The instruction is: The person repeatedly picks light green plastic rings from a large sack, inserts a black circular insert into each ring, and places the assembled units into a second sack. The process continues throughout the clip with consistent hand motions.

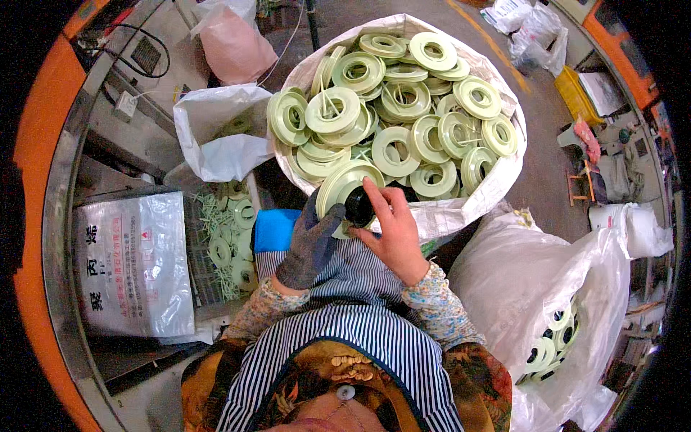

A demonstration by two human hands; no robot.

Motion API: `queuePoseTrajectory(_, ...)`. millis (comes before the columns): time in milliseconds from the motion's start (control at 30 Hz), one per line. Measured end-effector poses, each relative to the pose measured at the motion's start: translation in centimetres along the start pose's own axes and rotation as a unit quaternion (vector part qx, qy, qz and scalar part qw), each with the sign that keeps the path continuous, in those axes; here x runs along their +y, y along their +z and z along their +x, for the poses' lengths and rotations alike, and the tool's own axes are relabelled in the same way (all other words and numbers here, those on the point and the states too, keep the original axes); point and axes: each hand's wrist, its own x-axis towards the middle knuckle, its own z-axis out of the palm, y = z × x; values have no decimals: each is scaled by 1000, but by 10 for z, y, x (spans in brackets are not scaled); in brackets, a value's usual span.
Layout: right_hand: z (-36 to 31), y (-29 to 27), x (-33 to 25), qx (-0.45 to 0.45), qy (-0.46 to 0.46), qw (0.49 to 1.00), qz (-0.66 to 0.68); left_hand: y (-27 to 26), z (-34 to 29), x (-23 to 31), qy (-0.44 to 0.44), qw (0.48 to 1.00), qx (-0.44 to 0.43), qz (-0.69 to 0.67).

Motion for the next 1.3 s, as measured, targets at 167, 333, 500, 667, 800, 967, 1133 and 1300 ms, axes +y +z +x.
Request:
queuePoseTrajectory(167,7,-16,-12,4,-51,991,-120,-2,-2,5,-12,999,-8,42)
queuePoseTrajectory(333,6,-26,-21,-39,-64,984,-161,-1,3,19,-20,998,-29,52)
queuePoseTrajectory(500,13,-37,-21,-64,-177,952,-242,-2,1,25,-18,998,-50,22)
queuePoseTrajectory(667,21,-49,-19,-88,-256,919,-288,-26,9,24,250,886,-121,370)
queuePoseTrajectory(800,30,-54,-17,-87,-297,905,-291,-29,11,25,199,923,-120,308)
queuePoseTrajectory(967,37,-52,-10,-90,-248,946,-188,-28,25,35,271,908,-101,302)
queuePoseTrajectory(1133,27,-33,-18,-110,23,994,7,-17,19,27,229,913,-56,333)
queuePoseTrajectory(1300,27,-25,-13,-100,-110,975,-166,-18,10,26,218,925,-66,303)
